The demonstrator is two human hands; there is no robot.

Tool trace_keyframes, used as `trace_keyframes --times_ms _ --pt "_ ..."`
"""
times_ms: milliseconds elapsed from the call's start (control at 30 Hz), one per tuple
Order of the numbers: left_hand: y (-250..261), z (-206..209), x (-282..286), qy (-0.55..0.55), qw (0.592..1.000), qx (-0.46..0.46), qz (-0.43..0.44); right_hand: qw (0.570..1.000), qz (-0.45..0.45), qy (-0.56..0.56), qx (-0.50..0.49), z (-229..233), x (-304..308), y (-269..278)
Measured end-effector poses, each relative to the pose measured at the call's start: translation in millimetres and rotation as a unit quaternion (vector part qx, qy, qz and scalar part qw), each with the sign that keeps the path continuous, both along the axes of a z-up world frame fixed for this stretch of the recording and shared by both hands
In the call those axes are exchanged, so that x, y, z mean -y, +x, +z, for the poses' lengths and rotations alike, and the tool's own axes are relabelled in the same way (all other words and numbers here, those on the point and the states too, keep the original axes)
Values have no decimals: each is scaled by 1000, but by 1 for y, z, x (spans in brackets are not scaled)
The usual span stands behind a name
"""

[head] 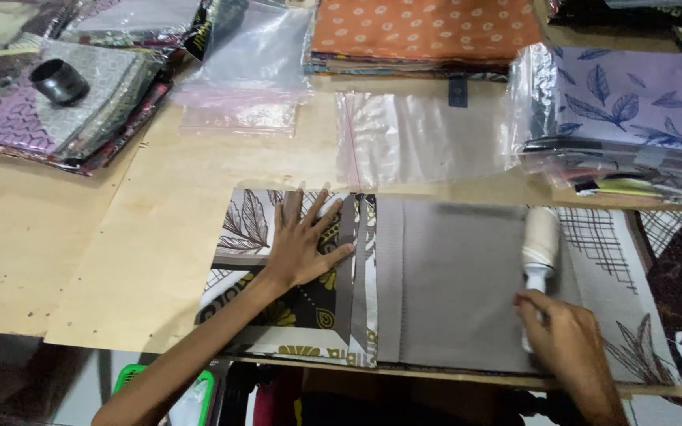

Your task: The person uses a white cylindrical roller to press and smooth a piece of patterned fabric on a wooden table. They repeatedly roll the tool back and forth over the fabric surface to flatten it.

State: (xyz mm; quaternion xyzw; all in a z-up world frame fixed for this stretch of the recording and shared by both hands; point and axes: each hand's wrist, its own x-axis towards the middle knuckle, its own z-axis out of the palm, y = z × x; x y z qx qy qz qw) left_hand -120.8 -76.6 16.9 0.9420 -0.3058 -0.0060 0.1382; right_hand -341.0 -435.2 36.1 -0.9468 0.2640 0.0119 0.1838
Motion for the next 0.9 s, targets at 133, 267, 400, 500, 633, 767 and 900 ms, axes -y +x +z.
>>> trace_keyframes --times_ms 133,267,400,500,633,767,900 --pt "2 -10 -1 3 1000 29 -2 975 102 163 112 -36 -65 -17" --pt "1 1 0 -3 1000 -5 -2 909 325 205 158 -76 -127 -36" --pt "2 -5 -1 -11 1000 14 -4 936 261 174 161 -103 -97 -60" --pt "1 -4 -1 2 1000 10 -3 980 105 133 104 -71 -48 -81" --pt "3 -10 -2 9 999 32 -10 999 -29 41 3 -28 -22 -94" --pt "3 -9 -1 21 999 36 -3 982 15 155 110 -57 -60 -113" --pt "2 -7 -1 21 1000 6 5 897 299 240 220 -56 -132 -107"
